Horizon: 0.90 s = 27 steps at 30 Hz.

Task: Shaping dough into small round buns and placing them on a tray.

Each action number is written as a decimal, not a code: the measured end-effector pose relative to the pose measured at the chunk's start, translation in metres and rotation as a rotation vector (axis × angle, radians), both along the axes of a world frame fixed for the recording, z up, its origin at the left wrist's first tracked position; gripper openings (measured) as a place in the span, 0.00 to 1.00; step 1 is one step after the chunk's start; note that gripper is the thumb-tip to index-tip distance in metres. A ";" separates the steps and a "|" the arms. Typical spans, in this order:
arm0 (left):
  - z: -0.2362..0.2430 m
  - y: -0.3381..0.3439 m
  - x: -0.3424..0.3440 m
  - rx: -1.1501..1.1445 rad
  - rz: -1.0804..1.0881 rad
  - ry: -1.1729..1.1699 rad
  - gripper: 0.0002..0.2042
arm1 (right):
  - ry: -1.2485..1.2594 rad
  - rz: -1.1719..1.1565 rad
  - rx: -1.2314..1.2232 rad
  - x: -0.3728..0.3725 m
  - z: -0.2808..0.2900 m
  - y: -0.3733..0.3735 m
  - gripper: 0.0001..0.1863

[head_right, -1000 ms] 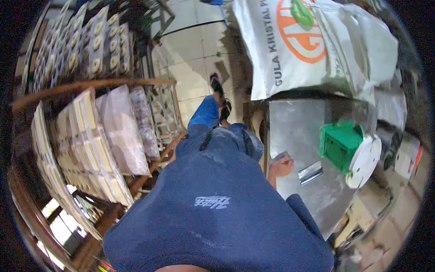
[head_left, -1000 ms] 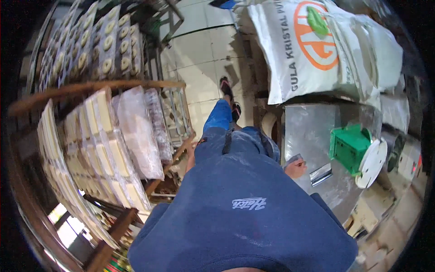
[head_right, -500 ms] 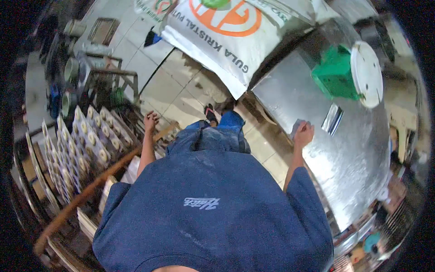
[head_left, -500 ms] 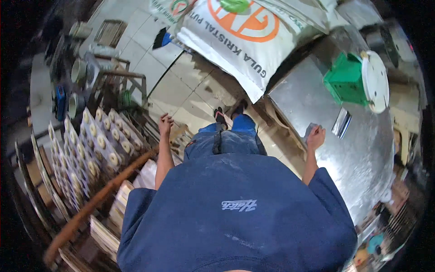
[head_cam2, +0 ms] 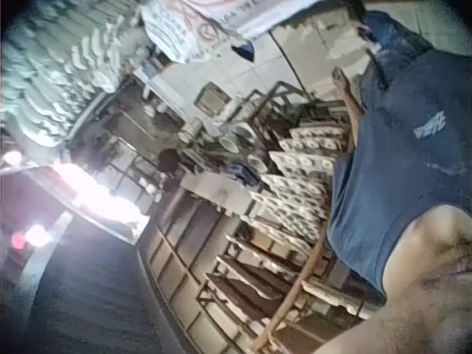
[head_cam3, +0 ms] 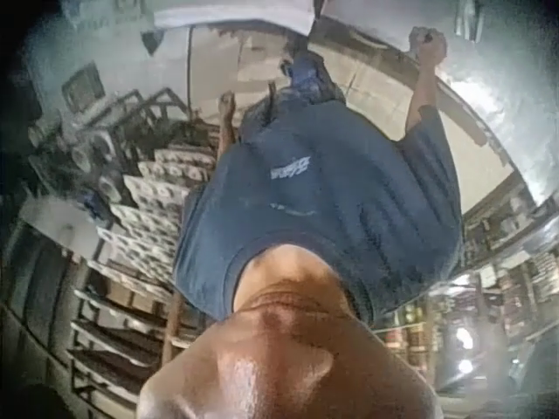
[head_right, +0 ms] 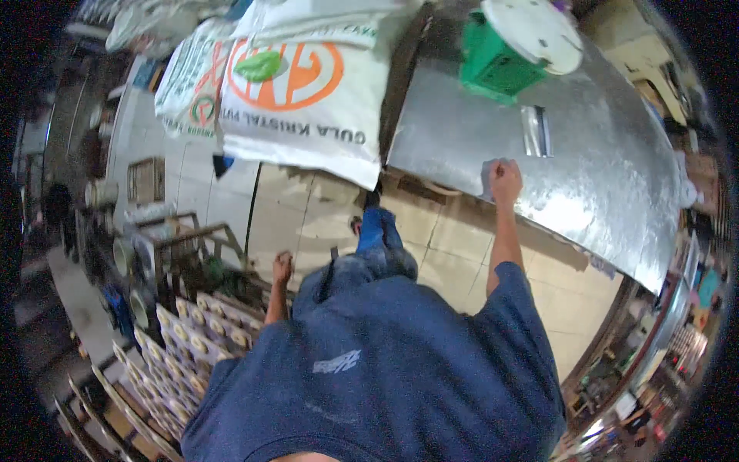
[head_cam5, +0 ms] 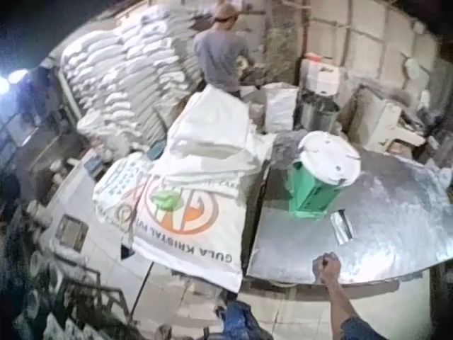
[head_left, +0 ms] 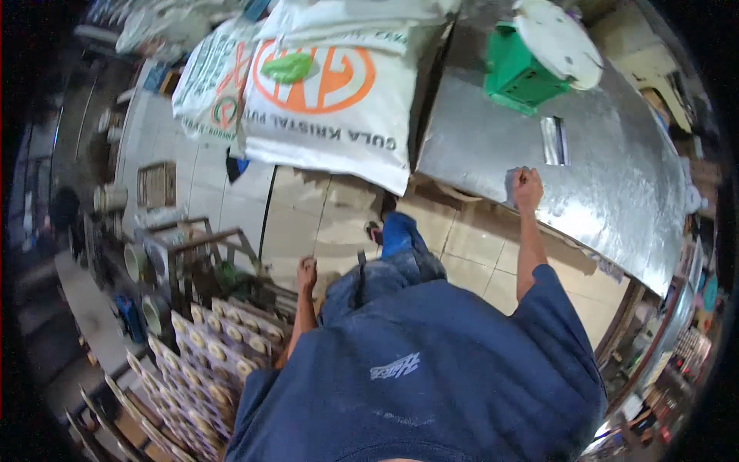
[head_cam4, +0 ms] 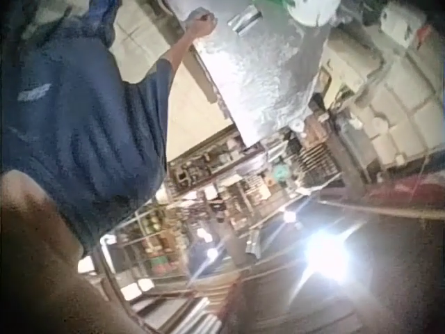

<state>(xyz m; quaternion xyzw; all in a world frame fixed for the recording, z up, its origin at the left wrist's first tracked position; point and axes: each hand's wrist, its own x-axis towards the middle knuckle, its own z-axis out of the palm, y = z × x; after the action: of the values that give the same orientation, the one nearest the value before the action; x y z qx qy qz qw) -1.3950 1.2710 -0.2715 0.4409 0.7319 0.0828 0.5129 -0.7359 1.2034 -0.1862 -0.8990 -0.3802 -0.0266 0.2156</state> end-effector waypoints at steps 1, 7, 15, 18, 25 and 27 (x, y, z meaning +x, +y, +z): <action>0.002 -0.007 -0.003 0.148 -0.223 0.332 0.20 | 0.024 0.027 0.017 -0.001 0.002 0.000 0.15; 0.033 0.011 0.049 0.230 0.152 0.130 0.19 | 0.012 0.089 0.145 0.001 0.011 -0.003 0.12; 0.064 0.120 0.267 0.062 0.247 -0.731 0.17 | 0.831 -0.110 0.467 -0.021 0.029 -0.029 0.12; 0.049 0.115 0.358 -0.390 -0.546 -1.439 0.17 | 0.619 0.141 0.432 -0.039 0.042 -0.105 0.14; -0.027 -0.093 0.590 -0.081 -0.828 -0.447 0.12 | 0.618 -0.079 0.230 0.021 0.007 -0.405 0.19; -0.028 -0.149 0.630 -0.103 -0.995 -0.379 0.10 | 0.637 -0.529 0.082 0.046 -0.011 -0.506 0.20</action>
<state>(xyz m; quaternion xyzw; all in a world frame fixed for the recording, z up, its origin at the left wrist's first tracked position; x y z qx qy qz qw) -0.7655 1.1217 -0.2994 0.6862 0.3323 -0.1284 0.6342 -0.6903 0.6978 -0.1968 -0.9197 -0.0491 0.1831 0.3439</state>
